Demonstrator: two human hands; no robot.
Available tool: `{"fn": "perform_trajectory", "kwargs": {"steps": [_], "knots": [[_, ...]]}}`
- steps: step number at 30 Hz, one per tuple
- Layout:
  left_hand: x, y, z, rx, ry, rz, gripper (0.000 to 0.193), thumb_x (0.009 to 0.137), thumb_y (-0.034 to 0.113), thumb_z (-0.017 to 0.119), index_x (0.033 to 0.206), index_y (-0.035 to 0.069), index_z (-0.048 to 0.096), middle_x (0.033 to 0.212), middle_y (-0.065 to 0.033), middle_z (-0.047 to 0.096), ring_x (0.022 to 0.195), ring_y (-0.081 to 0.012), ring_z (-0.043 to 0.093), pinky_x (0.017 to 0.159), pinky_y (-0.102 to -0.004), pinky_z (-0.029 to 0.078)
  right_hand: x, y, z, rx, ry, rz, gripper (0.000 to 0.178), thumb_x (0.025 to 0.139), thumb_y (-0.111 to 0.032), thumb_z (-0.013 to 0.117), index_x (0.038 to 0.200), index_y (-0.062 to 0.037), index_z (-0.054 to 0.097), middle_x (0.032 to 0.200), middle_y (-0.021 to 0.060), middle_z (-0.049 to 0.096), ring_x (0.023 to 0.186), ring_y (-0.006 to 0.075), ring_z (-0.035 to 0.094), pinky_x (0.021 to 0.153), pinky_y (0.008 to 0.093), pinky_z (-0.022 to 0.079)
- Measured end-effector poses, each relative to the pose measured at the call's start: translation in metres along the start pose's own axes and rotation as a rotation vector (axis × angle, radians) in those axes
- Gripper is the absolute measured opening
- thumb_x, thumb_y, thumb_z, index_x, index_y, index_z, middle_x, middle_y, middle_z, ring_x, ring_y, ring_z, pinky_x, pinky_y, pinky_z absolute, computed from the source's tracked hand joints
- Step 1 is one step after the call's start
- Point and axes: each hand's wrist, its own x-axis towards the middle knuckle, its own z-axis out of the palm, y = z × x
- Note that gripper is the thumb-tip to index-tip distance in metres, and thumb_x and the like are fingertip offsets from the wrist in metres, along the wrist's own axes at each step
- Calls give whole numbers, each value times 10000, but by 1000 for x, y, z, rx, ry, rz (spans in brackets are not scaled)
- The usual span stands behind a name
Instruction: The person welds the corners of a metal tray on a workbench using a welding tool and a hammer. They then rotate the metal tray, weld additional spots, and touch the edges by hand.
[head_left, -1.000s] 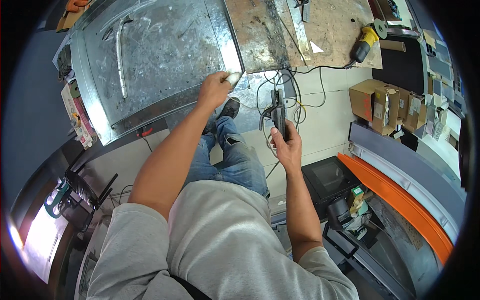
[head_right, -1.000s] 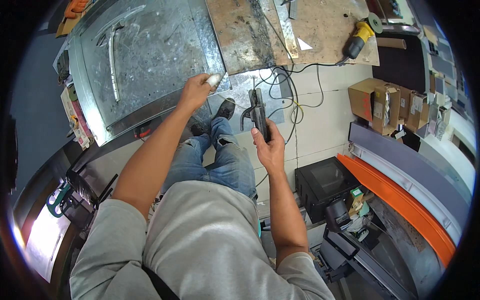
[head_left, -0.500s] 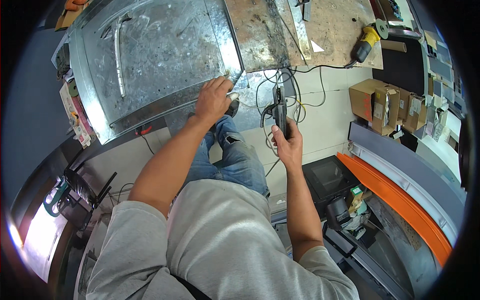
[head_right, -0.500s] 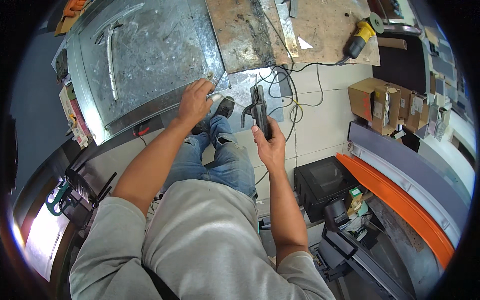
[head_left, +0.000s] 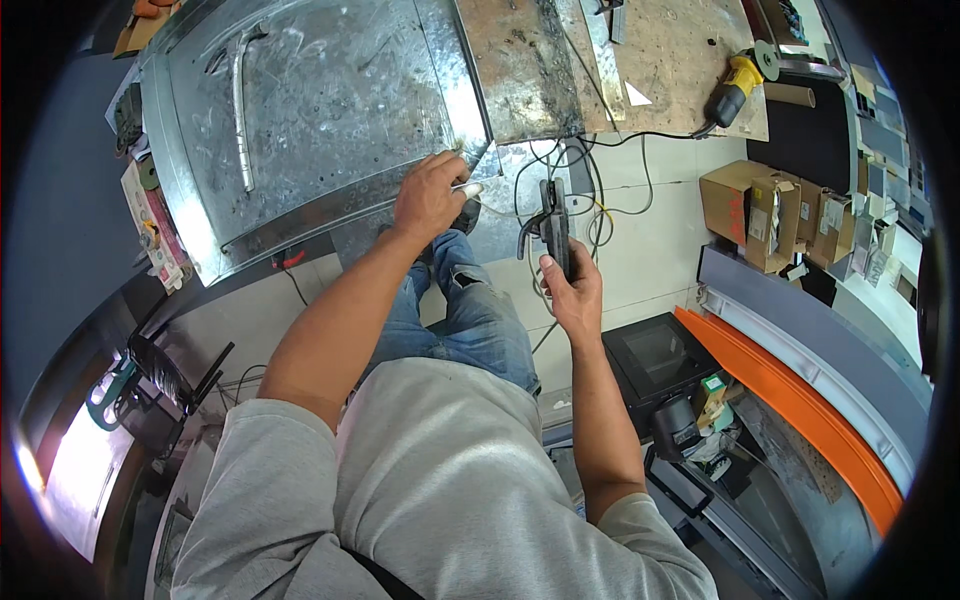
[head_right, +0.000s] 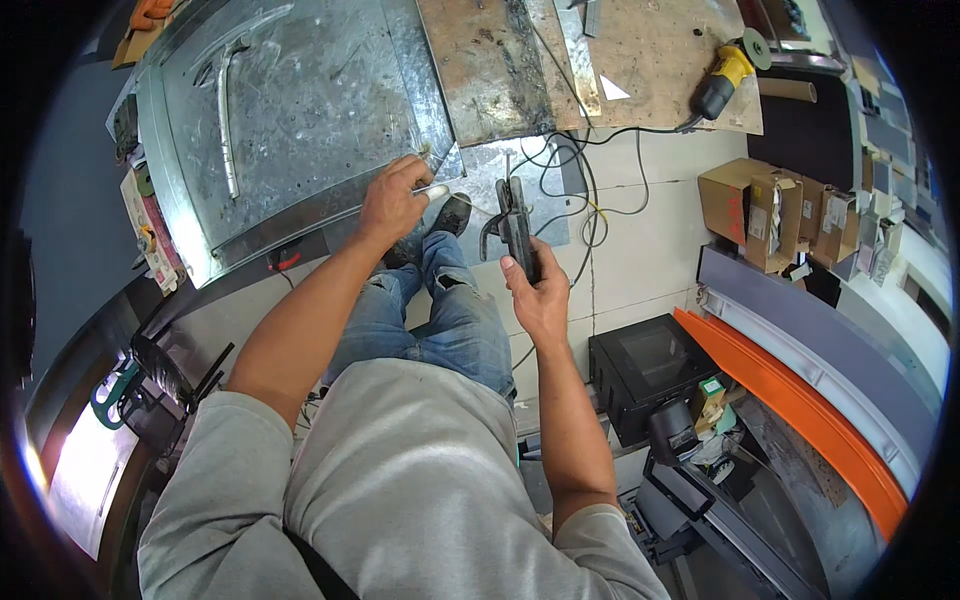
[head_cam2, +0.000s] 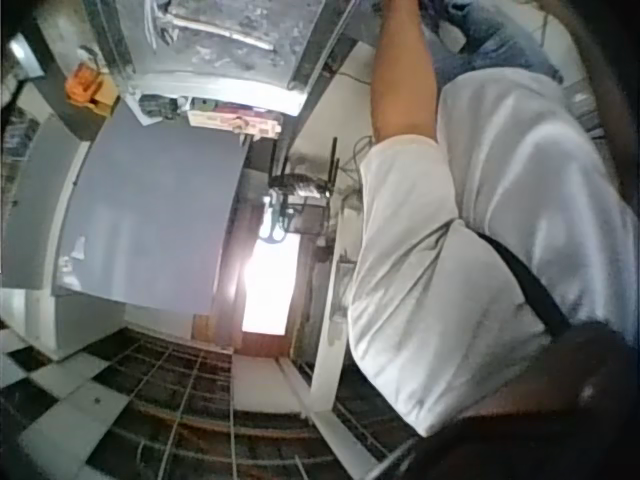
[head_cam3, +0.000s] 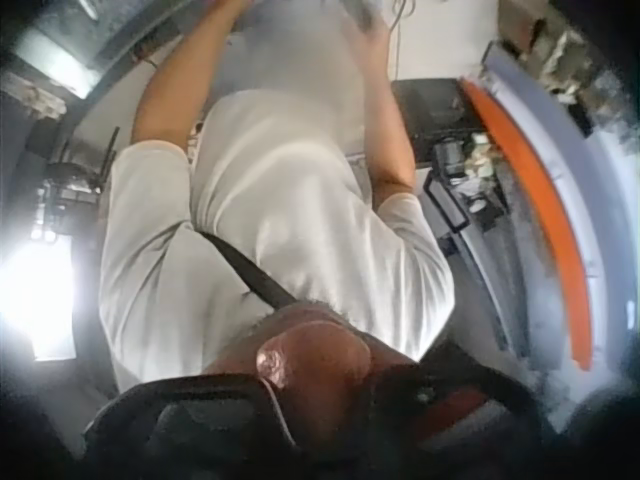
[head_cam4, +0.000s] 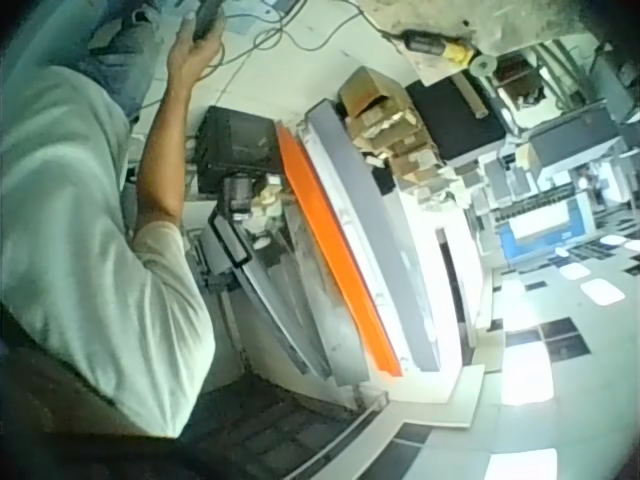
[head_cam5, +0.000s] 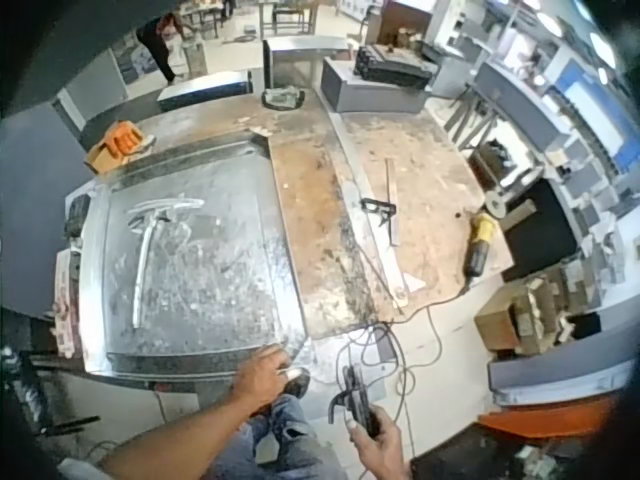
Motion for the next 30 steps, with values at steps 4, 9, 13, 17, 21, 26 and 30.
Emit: {"fn": "perform_trajectory", "kwargs": {"steps": [4,9,13,17,21,26,30], "knots": [[-5,1,5,-106,1,-159,225,810,140,736,997,87,622,978,-102,630,996,-341,608,871,-454,486,-1,-2,1,10,-4,-4,458,948,-229,742,1272,59,595,788,17,591,663,86,524,587,251,429],[-10,-8,10,20,171,128,292,762,72,710,1041,104,632,1058,-88,632,1049,-338,612,915,-453,496,-3,-5,3,27,12,0,453,946,-229,746,1266,57,600,784,12,587,663,83,517,589,248,427],[-13,-5,10,-6,203,166,299,762,43,683,1053,104,654,1059,-81,635,1060,-325,617,936,-445,495,-4,2,1,-3,4,-4,417,953,-197,727,1259,54,596,793,13,601,652,81,536,580,240,436],[-14,-9,7,0,164,198,295,759,24,680,1047,89,682,1085,-94,645,1077,-326,622,948,-433,501,-6,2,2,-40,-7,-19,389,963,-179,709,1251,52,587,792,14,604,635,79,546,571,231,440],[-14,-14,7,1,133,237,329,755,22,690,1080,70,678,1125,-111,653,1093,-344,621,964,-433,502,-5,3,4,-52,-4,-13,393,962,-175,710,1254,55,583,784,14,600,630,77,540,571,230,437],[-12,-2,0,6,138,168,369,766,56,726,1128,67,656,1143,-114,655,1068,-344,635,938,-422,513,-1,-2,6,-2,4,0,411,939,-203,737,1242,47,615,787,15,614,678,80,540,606,244,443],[-26,12,-13,-254,218,-34,339,832,155,765,1143,73,657,1140,-135,651,1079,-331,634,935,-410,508,-2,-18,8,0,5,-5,426,946,-212,731,1261,44,602,790,14,605,680,82,536,608,245,440]]}}
